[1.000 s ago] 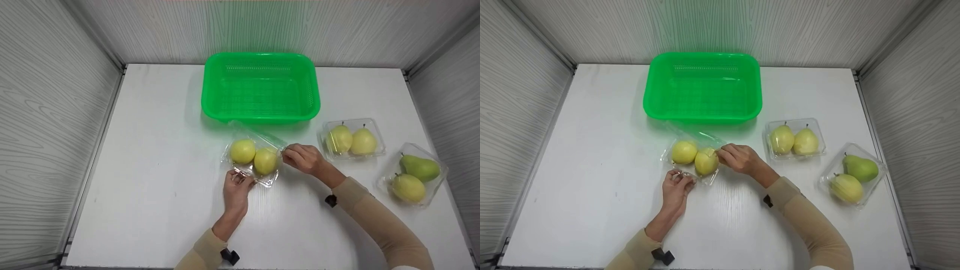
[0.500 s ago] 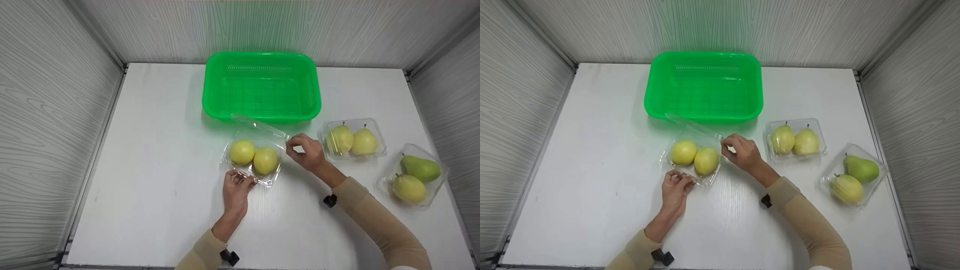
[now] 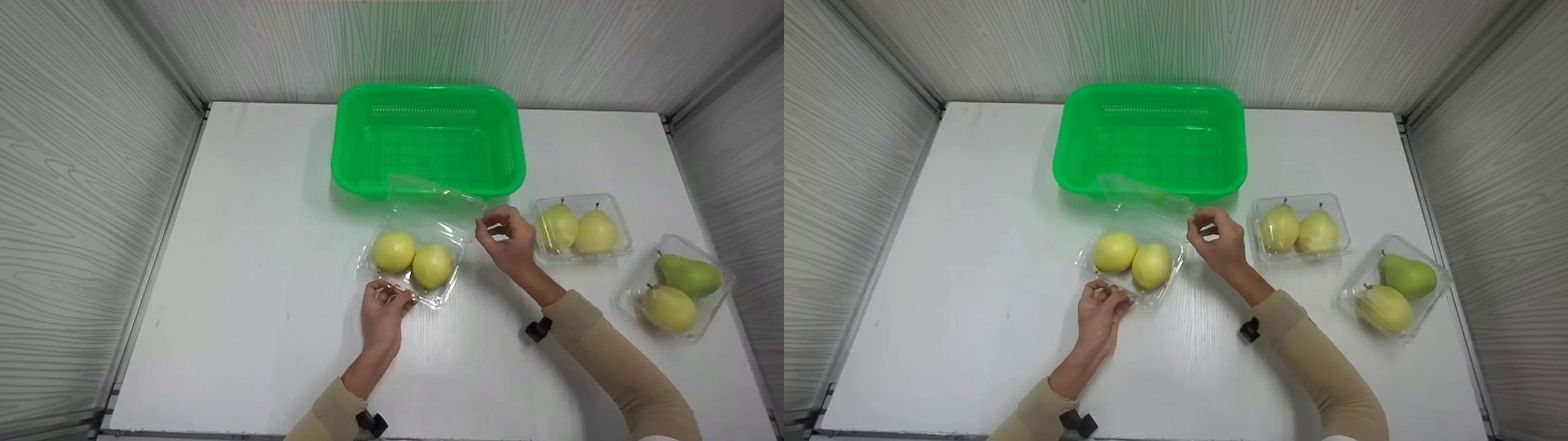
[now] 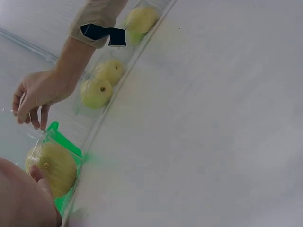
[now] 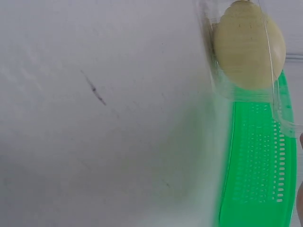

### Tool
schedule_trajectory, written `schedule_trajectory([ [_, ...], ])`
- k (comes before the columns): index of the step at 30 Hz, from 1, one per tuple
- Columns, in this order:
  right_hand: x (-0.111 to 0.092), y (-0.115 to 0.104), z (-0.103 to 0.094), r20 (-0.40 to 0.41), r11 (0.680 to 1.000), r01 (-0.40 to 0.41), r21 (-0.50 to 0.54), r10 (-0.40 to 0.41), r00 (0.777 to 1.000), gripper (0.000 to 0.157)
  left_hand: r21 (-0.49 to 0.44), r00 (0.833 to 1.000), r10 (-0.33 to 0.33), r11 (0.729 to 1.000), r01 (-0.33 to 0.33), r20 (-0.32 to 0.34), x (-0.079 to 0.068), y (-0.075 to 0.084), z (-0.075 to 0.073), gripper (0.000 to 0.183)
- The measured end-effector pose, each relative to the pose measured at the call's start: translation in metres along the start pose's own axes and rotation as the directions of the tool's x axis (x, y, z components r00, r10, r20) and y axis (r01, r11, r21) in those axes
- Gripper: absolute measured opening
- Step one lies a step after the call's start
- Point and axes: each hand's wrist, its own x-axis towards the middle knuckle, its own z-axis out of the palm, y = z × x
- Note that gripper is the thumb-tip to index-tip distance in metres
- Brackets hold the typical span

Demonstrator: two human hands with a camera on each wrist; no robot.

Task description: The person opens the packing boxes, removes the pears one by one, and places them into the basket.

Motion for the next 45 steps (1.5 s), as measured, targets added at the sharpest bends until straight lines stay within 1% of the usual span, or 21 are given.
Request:
schedule_trajectory([
  [6, -0.002, 0.000, -0.003, -0.031, 0.991, -0.133, 0.027, 0.134, 0.991, 0.019, -0.022, 1.000, -0.002, 1.000, 0.002, 0.017, -0.002, 0.002, -0.003, 0.037],
  [9, -0.002, 0.001, -0.004, -0.034, 0.983, -0.176, 0.051, 0.178, 0.984, 0.020, -0.016, 1.000, -0.007, 1.000, 0.007, 0.021, -0.003, 0.003, -0.003, 0.037],
  [16, -0.004, 0.006, -0.005, -0.034, 0.962, -0.236, 0.141, 0.243, 0.969, 0.025, -0.008, 1.000, -0.014, 1.000, 0.015, 0.028, -0.002, 0.004, -0.005, 0.036],
  [20, -0.004, 0.004, -0.006, -0.032, 0.955, -0.255, 0.151, 0.263, 0.964, 0.027, -0.009, 0.999, -0.013, 1.000, 0.014, 0.034, -0.002, 0.003, -0.006, 0.036],
  [22, -0.004, 0.003, -0.006, -0.032, 0.957, -0.256, 0.138, 0.263, 0.964, 0.028, -0.009, 0.999, -0.013, 1.000, 0.014, 0.038, -0.002, 0.003, -0.007, 0.037],
  [28, -0.003, -0.005, -0.007, -0.016, 0.972, -0.224, 0.065, 0.226, 0.974, 0.032, -0.016, 0.999, -0.015, 1.000, 0.015, 0.039, -0.002, 0.003, -0.007, 0.038],
  [33, 0.001, -0.012, -0.010, 0.020, 0.982, -0.179, 0.052, 0.178, 0.984, 0.035, -0.019, 0.999, -0.015, 1.000, 0.016, 0.045, -0.002, 0.002, -0.007, 0.039],
  [40, 0.011, -0.026, -0.015, 0.048, 0.998, -0.042, -0.055, 0.045, 0.998, 0.049, 0.010, 0.998, -0.005, 1.000, 0.004, 0.067, -0.004, 0.003, -0.010, 0.038],
  [43, 0.016, -0.033, -0.018, 0.077, 0.996, 0.032, -0.082, -0.025, 0.997, 0.053, 0.006, 0.998, -0.010, 1.000, 0.010, 0.069, -0.004, 0.003, -0.011, 0.037],
  [45, 0.019, -0.039, -0.020, 0.115, 0.991, 0.087, -0.098, -0.076, 0.991, 0.056, -0.002, 0.997, -0.015, 1.000, 0.016, 0.070, -0.004, 0.003, -0.011, 0.037],
])
